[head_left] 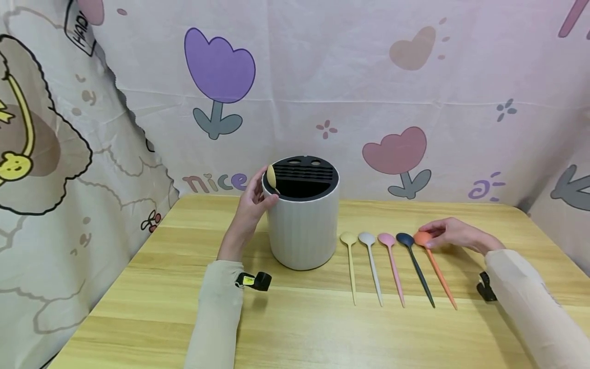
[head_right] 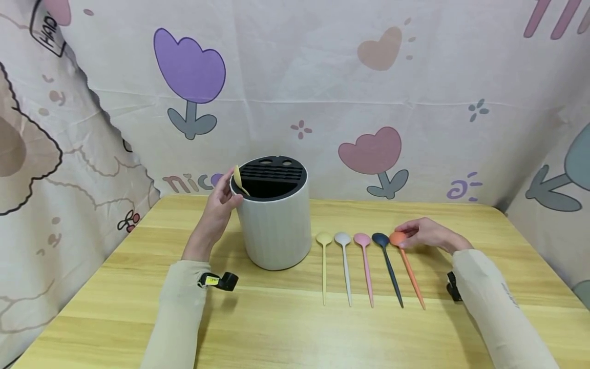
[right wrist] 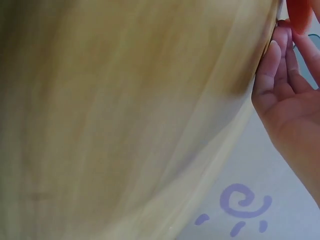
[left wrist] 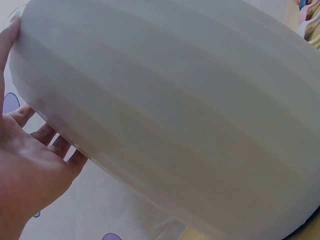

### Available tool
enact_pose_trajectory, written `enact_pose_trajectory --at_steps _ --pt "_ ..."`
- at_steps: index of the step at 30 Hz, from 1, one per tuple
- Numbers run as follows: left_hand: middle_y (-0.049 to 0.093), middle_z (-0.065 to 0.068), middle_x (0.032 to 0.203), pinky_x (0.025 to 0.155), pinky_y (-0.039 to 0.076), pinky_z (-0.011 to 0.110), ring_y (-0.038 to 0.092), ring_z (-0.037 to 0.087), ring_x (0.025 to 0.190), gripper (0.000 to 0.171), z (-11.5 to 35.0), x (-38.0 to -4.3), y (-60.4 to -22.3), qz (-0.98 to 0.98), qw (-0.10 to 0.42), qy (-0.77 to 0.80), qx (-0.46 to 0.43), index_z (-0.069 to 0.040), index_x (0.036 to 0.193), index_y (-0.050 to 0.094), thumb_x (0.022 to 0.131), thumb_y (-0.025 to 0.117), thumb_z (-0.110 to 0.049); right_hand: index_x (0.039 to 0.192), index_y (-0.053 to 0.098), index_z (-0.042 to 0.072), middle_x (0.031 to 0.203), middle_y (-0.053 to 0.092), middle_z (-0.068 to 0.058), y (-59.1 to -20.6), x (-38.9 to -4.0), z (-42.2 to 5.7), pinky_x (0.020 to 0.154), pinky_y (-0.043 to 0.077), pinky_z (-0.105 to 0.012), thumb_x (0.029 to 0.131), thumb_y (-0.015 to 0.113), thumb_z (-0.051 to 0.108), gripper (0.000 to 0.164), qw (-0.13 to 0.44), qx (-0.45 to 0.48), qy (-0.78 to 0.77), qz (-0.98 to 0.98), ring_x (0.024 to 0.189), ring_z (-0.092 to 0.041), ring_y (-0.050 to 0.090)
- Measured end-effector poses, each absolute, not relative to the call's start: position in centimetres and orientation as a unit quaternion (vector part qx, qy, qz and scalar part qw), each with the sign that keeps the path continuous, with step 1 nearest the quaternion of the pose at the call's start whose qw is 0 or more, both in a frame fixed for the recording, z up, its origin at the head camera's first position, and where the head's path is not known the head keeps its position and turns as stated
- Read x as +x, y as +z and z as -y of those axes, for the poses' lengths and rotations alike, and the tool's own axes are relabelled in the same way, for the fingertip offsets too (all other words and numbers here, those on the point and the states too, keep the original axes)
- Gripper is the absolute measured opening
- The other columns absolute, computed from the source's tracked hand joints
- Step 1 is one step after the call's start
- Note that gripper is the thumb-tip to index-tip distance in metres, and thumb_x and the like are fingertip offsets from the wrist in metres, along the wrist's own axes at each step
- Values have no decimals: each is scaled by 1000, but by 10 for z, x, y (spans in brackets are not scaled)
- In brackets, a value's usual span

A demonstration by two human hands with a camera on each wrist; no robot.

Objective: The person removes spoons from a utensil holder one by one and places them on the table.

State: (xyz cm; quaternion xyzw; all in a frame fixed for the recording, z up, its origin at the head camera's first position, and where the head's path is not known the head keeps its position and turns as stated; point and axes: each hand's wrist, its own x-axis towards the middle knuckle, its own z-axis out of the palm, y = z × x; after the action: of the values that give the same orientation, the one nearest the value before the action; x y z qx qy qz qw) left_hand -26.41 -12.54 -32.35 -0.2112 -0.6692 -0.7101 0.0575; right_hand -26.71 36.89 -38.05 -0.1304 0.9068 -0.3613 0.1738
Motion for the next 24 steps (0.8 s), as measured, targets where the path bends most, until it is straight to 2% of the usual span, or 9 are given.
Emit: enact_pose_trajectory --at_steps 3,6,9,12,15,21,24 --pt "32 8 153 114 23 41 30 21 139 109 126 -264 -323 670 59 -710 -210 -14 153 26 69 77 -61 135 48 -11 132 52 -28 -379 -266 -372 102 35 -57 85 73 20 64 190 -124 -383 -895 123 -42 46" --pt "32 8 153 114 23 41 30 20 139 109 126 -264 -323 672 59 -708 -209 -14 153 26 69 76 -62 137 44 -11 136 48 -29 -379 -265 -375 104 32 -56 85 73 21 67 199 -125 -392 -889 127 -44 41" --pt "32 8 153 114 23 41 30 20 139 109 126 -265 -324 672 58 -708 -209 -14 153 26 69 77 -62 138 42 -13 138 45 -31 -379 -263 -378 103 39 -43 87 71 22 68 201 -129 -401 -885 129 -46 38" --pt "31 7 153 114 23 41 29 20 139 107 126 -265 -324 673 57 -707 -209 -15 153 26 71 77 -59 139 39 -15 140 41 -33 -378 -261 -381 94 44 -25 91 65 21 65 198 -133 -411 -880 129 -46 37" --pt "31 7 154 114 23 41 29 20 140 104 126 -266 -324 676 57 -704 -210 -16 153 26 73 77 -57 141 36 -14 141 39 -32 -378 -260 -385 87 43 -16 95 59 22 62 199 -129 -421 -875 129 -38 41" --pt "32 7 153 114 23 41 29 20 139 107 127 -266 -325 677 60 -703 -209 -16 153 26 70 76 -61 143 30 -14 144 34 -34 -377 -259 -383 88 47 -22 99 54 23 63 201 -117 -450 -862 113 -6 52" --pt "31 7 153 114 23 41 30 20 139 109 126 -265 -325 679 61 -701 -210 -16 153 26 68 76 -64 142 27 -17 142 34 -36 -376 -258 -379 88 49 -24 100 52 22 63 187 -110 -465 -858 108 -4 56"
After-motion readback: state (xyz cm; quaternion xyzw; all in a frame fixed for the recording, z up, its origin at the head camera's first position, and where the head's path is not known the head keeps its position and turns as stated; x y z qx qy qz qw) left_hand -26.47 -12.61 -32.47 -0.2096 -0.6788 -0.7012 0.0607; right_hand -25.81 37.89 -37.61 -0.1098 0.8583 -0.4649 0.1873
